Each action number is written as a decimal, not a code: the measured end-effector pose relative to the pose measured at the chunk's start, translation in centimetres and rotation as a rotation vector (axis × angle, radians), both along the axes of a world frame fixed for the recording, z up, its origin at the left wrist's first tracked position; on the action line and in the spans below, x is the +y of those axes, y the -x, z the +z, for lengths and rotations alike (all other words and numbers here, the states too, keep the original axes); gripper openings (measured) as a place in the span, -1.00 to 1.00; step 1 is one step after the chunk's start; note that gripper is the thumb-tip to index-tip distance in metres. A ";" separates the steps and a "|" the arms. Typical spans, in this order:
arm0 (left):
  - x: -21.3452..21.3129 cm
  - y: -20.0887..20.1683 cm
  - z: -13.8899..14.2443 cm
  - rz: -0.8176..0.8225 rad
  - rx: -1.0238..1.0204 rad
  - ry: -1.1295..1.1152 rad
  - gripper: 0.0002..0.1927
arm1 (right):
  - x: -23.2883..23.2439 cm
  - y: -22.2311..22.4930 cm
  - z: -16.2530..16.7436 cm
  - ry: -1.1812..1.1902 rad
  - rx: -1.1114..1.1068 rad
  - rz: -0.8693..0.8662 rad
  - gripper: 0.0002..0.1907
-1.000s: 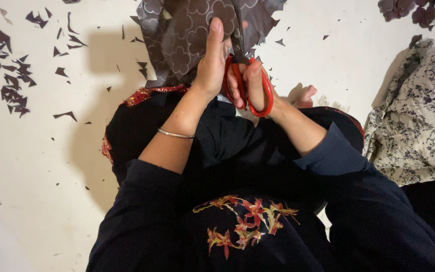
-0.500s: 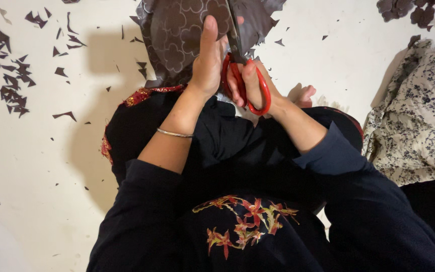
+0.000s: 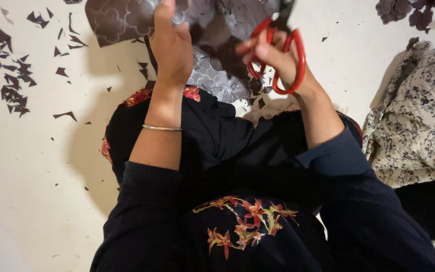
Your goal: The person uses red-handled scissors to cut a piece of dark brown patterned fabric. They hold the fabric with one hand and cut along a patterned line with the other, creating small cutouts that fall to the floor.
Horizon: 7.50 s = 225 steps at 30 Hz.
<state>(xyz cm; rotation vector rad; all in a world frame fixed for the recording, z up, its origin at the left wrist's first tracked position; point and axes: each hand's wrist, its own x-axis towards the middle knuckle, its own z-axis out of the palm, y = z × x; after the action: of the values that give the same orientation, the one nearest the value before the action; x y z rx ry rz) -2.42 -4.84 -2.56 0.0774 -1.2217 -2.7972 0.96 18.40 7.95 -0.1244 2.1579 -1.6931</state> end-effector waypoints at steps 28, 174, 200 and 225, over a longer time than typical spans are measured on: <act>4.4 -0.5 -3.9 -0.479 0.021 1.664 -0.71 | -0.9 1.6 -2.2 0.311 -0.149 -0.453 -0.65; 0.0 0.5 6.2 -0.417 0.359 0.485 -0.61 | 0.8 0.9 -1.7 -0.121 0.110 -0.066 -0.42; 1.6 0.0 4.6 -0.189 -0.022 0.150 -0.82 | -0.2 -0.2 -0.1 -0.364 0.077 0.240 0.17; 0.5 0.7 6.0 -0.238 0.042 0.185 -0.88 | -0.3 0.0 0.4 -0.199 -0.067 0.241 0.11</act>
<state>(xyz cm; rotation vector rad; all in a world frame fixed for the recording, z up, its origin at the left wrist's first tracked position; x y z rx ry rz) -3.14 -4.38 3.42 -0.1477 -1.5670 -2.8432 0.97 18.12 8.31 -0.2565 2.1504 -1.3254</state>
